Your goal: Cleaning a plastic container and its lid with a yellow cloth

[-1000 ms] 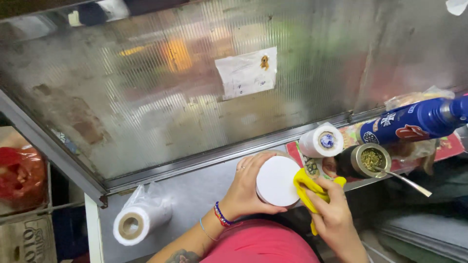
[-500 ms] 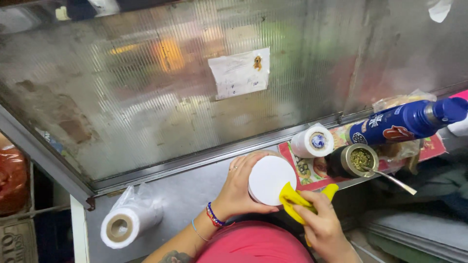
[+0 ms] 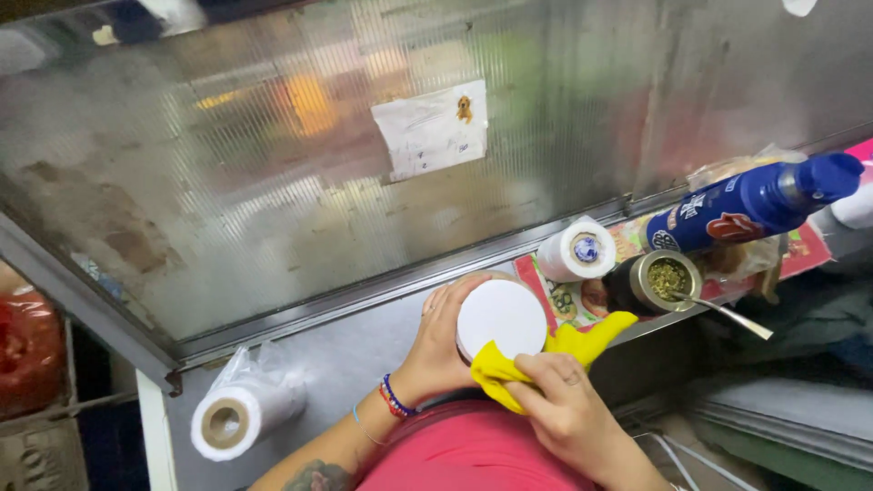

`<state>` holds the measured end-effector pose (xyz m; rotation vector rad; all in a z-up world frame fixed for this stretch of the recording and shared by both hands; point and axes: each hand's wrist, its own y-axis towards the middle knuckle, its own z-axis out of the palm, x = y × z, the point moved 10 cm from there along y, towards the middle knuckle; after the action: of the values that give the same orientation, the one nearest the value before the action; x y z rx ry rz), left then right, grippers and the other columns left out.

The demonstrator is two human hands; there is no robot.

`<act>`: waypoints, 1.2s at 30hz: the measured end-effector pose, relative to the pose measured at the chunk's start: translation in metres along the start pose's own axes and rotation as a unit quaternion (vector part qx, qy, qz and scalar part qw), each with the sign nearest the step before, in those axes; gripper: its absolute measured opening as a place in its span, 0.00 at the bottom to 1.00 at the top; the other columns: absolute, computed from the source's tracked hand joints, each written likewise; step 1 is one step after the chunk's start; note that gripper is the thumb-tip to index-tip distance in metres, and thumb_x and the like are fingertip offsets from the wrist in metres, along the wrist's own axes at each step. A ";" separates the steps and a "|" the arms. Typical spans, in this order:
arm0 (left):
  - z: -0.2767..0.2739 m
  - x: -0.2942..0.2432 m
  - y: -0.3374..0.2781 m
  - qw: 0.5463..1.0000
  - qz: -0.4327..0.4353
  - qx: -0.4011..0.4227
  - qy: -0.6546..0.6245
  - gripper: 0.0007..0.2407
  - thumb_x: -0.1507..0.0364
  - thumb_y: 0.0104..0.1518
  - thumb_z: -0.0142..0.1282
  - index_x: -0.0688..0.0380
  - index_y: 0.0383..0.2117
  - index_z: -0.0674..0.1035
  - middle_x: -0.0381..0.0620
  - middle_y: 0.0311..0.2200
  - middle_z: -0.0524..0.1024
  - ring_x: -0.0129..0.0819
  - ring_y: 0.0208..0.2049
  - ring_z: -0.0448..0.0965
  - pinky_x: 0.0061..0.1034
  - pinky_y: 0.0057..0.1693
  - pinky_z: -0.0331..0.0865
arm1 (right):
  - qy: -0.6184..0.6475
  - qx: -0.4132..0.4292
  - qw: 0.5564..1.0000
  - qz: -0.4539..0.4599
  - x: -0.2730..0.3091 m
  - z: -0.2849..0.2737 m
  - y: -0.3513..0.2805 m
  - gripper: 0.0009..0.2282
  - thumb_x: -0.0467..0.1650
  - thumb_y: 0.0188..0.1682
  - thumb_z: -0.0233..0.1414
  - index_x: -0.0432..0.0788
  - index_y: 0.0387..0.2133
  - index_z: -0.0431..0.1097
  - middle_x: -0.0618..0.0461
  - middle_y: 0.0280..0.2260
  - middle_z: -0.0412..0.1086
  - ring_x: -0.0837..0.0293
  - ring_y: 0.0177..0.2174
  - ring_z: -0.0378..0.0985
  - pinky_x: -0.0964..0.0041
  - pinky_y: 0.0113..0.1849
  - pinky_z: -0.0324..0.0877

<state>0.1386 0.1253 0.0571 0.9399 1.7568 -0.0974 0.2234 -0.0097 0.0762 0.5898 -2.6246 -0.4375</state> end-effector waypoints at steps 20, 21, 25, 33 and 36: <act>0.013 0.033 -0.017 1.000 0.016 -0.002 -0.022 0.51 0.54 0.43 0.67 0.61 0.70 0.45 0.49 0.65 0.69 0.49 0.65 0.68 0.44 0.69 0.53 | -0.032 0.047 0.998 0.005 0.002 0.013 0.059 0.16 0.26 0.43 0.54 0.43 0.46 0.72 0.44 0.52 0.65 0.41 0.44 0.68 0.44 0.48 0.64; 0.013 0.034 -0.017 0.999 0.010 -0.009 -0.032 0.59 0.51 0.39 0.70 0.60 0.71 0.36 0.49 0.65 0.69 0.48 0.67 0.67 0.44 0.70 0.51 | -0.021 0.057 0.998 0.013 -0.003 0.017 0.067 0.21 0.28 0.38 0.57 0.44 0.50 0.72 0.42 0.53 0.64 0.39 0.46 0.68 0.42 0.49 0.64; 0.007 0.023 -0.014 1.000 0.016 -0.004 -0.016 0.61 0.53 0.31 0.77 0.67 0.70 0.45 0.49 0.65 0.66 0.48 0.69 0.62 0.45 0.73 0.50 | -0.096 0.039 0.993 0.055 -0.032 0.001 0.087 0.18 0.37 0.47 0.53 0.54 0.52 0.73 0.43 0.52 0.66 0.42 0.43 0.68 0.43 0.47 0.63; 0.021 0.046 -0.024 1.000 -0.010 0.008 0.007 0.59 0.49 0.30 0.75 0.65 0.70 0.50 0.63 0.73 0.46 0.55 0.73 0.52 0.45 0.73 0.48 | -0.131 0.023 0.989 0.068 -0.026 0.001 0.091 0.14 0.40 0.54 0.46 0.54 0.46 0.75 0.47 0.47 0.68 0.44 0.35 0.68 0.47 0.38 0.56; 0.009 0.024 -0.010 0.999 -0.006 0.017 -0.045 0.59 0.52 0.35 0.70 0.65 0.70 0.40 0.46 0.63 0.70 0.47 0.66 0.68 0.45 0.71 0.48 | -0.108 0.089 0.990 0.015 -0.005 0.010 0.075 0.13 0.38 0.49 0.51 0.51 0.44 0.73 0.46 0.49 0.66 0.44 0.35 0.67 0.46 0.38 0.58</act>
<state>0.1364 0.1269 0.0296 0.9356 1.6819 -0.1747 0.1981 0.0596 0.0950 0.5868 -2.8969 -0.2716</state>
